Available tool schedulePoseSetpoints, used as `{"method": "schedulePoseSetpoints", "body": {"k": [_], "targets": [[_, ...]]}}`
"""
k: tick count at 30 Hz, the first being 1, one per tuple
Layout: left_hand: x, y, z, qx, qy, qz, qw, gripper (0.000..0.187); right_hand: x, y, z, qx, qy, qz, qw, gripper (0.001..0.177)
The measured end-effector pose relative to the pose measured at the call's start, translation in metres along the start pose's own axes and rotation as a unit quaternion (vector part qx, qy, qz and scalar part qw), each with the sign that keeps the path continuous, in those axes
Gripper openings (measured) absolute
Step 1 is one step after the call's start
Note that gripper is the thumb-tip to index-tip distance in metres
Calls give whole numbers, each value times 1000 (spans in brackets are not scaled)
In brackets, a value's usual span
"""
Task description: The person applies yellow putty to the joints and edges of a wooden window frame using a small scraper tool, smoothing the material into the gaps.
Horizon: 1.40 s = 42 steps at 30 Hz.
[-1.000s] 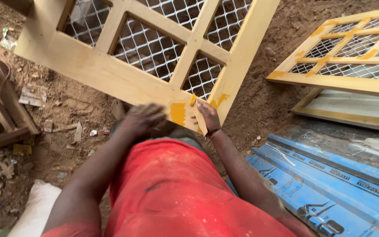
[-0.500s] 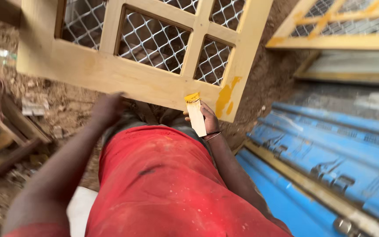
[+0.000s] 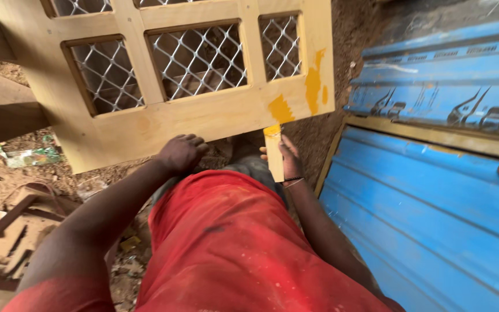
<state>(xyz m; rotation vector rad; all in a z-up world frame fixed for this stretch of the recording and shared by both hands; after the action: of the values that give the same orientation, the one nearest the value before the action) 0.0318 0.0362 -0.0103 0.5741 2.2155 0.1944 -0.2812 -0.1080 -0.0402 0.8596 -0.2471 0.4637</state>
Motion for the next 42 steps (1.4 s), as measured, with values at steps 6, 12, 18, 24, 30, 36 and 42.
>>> {"method": "schedulePoseSetpoints", "body": {"k": [6, 12, 18, 24, 30, 36, 42], "targets": [[9, 11, 26, -33, -42, -123, 991, 47, -15, 20, -7, -18, 9, -69, 997, 56], [1, 70, 55, -151, -179, -67, 970, 85, -40, 22, 6, -26, 34, -65, 997, 57], [68, 27, 18, -36, -207, -70, 975, 87, -80, 8, 13, -43, 99, -23, 994, 55], [72, -17, -27, 12, -187, -86, 979, 68, -123, 25, 15, -49, 85, -25, 995, 52], [86, -59, -38, -141, -128, -173, 966, 74, -160, 51, 27, -56, 34, -30, 997, 52], [93, -118, -92, 129, -103, -25, 986, 67, -141, 36, 20, -49, -37, 34, 998, 53], [40, -86, -73, -281, 133, -147, 939, 50, -85, -2, -3, -53, 1, 15, 999, 55]]}}
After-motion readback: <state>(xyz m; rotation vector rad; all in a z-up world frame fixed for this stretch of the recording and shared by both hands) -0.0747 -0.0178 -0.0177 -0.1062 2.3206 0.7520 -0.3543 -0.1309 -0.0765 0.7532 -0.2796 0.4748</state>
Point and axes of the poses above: each hand's wrist, its own y-axis away from the middle knuckle, its own x-axis out of the palm, z = x × y, the point moved 3 cm from there along -y, towards the middle knuckle, and after that the axes turned 4 degrees about x, right-handed, at the moved point
